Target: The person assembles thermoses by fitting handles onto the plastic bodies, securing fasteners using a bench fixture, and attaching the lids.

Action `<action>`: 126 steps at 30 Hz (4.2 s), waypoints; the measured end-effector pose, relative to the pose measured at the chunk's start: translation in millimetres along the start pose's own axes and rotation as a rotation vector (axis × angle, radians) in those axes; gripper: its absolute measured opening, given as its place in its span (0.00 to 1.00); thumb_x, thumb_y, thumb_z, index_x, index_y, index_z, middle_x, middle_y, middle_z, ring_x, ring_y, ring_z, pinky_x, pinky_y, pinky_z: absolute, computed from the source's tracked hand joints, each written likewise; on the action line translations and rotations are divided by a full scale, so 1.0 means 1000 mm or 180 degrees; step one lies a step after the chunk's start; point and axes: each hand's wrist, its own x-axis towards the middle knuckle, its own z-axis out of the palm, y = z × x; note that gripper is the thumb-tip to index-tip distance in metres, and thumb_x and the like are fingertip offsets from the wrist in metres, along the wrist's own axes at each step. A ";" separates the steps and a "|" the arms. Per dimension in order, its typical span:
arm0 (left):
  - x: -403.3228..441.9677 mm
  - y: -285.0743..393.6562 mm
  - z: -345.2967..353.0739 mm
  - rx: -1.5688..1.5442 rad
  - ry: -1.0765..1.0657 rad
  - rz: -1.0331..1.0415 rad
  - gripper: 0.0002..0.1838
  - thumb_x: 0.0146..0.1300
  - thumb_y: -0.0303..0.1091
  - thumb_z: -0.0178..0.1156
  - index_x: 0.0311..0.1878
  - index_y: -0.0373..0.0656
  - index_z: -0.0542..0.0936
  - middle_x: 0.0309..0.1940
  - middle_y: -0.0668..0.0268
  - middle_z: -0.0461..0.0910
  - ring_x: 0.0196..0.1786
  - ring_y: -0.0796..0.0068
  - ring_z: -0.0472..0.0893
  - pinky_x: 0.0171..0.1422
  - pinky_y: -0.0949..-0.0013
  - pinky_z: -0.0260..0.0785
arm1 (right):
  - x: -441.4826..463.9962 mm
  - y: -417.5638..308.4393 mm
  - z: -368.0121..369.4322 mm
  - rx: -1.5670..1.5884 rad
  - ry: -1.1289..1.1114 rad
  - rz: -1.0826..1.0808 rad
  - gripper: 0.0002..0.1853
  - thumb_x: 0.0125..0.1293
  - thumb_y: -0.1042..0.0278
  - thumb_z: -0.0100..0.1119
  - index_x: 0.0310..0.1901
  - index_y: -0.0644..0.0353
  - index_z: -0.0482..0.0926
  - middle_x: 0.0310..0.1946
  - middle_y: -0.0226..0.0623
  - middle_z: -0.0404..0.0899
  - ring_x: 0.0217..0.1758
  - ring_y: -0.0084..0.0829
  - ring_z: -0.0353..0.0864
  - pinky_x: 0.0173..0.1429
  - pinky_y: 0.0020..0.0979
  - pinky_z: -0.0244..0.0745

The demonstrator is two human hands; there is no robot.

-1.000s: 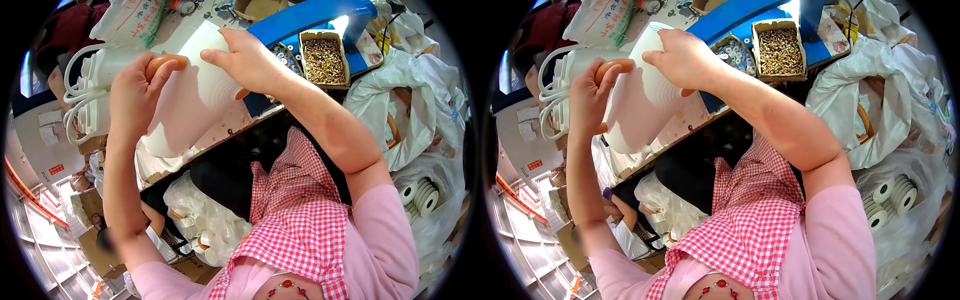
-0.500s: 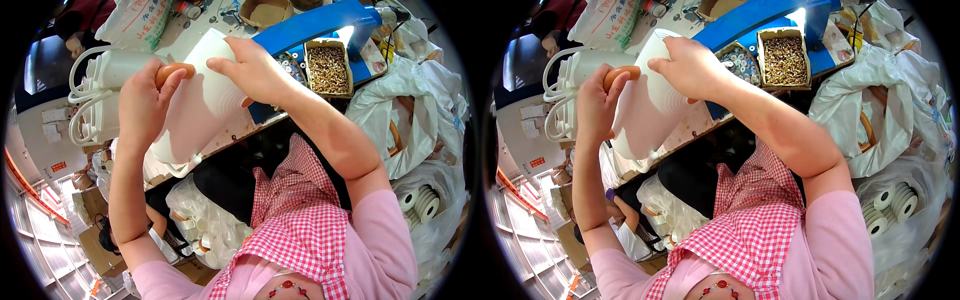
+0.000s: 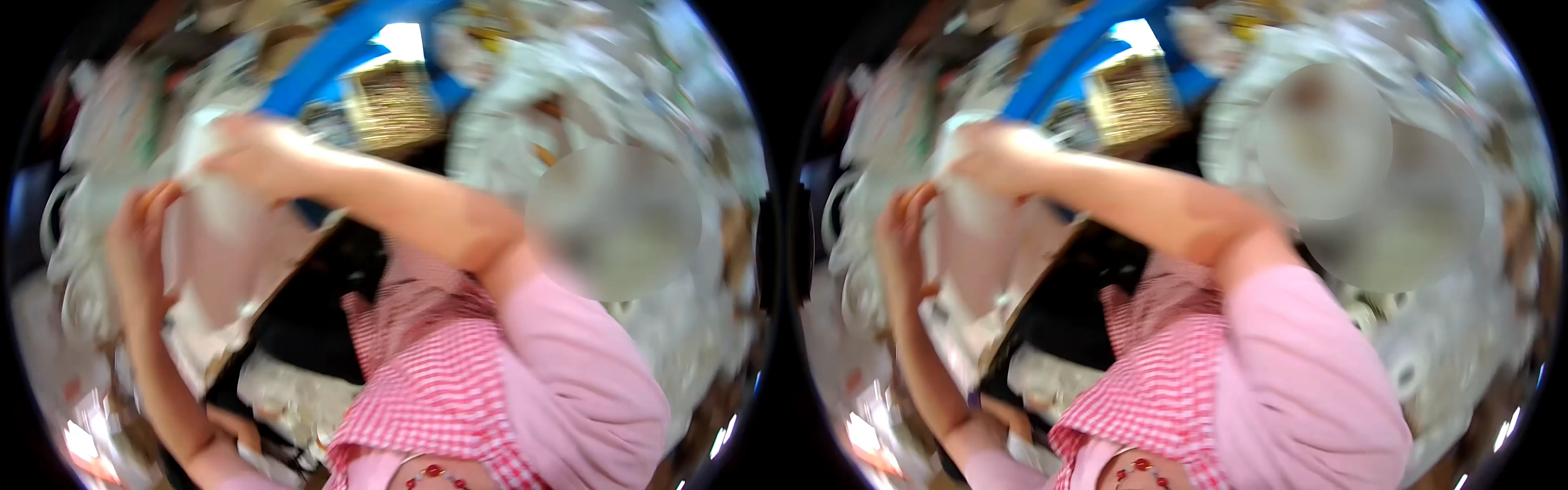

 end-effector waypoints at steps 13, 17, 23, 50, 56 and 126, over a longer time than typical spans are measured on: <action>-0.136 -0.062 -0.050 -0.0409 -0.0665 -0.1189 0.22 0.73 0.42 0.60 0.59 0.34 0.78 0.31 0.70 0.77 0.30 0.83 0.73 0.33 0.77 0.63 | -0.389 0.205 -0.186 -0.1593 0.4738 -0.0275 0.05 0.70 0.72 0.57 0.45 0.60 0.75 0.36 0.32 0.75 0.39 0.24 0.73 0.47 0.30 0.74; -0.175 0.067 0.017 -0.0904 0.0252 -0.1178 0.19 0.76 0.42 0.56 0.57 0.35 0.78 0.25 0.78 0.69 0.23 0.90 0.58 0.26 0.80 0.46 | -0.624 0.314 -0.219 -0.2632 0.4413 0.3035 0.19 0.64 0.58 0.63 0.50 0.63 0.77 0.40 0.51 0.84 0.44 0.53 0.84 0.53 0.48 0.76; -0.178 0.142 0.108 -0.0891 -0.0657 -0.0868 0.11 0.71 0.32 0.60 0.50 0.33 0.77 0.34 0.70 0.71 0.35 0.83 0.69 0.40 0.78 0.60 | -0.690 0.378 -0.152 -0.2630 0.3554 0.5309 0.34 0.61 0.54 0.70 0.64 0.62 0.69 0.63 0.53 0.73 0.69 0.53 0.68 0.71 0.45 0.67; -0.277 0.122 0.099 -0.2101 0.0296 -0.0172 0.14 0.53 0.22 0.72 0.44 0.35 0.83 0.38 0.56 0.85 0.60 0.46 0.83 0.68 0.55 0.74 | -0.268 0.074 -0.097 -0.1325 0.0697 -0.1715 0.36 0.48 0.50 0.81 0.57 0.61 0.83 0.35 0.35 0.72 0.37 0.32 0.73 0.43 0.32 0.69; -0.285 0.114 0.098 -0.2082 0.0257 -0.0162 0.15 0.52 0.25 0.74 0.43 0.36 0.83 0.36 0.56 0.87 0.54 0.51 0.86 0.63 0.58 0.77 | -0.250 0.050 -0.085 -0.1551 0.0378 -0.1685 0.37 0.50 0.45 0.79 0.57 0.61 0.83 0.34 0.35 0.72 0.36 0.31 0.72 0.40 0.31 0.67; -0.318 -0.035 -0.095 -0.3731 0.2652 -0.1833 0.17 0.77 0.39 0.54 0.58 0.35 0.71 0.31 0.74 0.67 0.18 0.92 0.60 0.15 0.85 0.48 | -0.170 0.118 0.087 0.1832 -0.0078 0.1267 0.28 0.80 0.49 0.47 0.67 0.66 0.70 0.60 0.41 0.77 0.62 0.31 0.75 0.67 0.32 0.69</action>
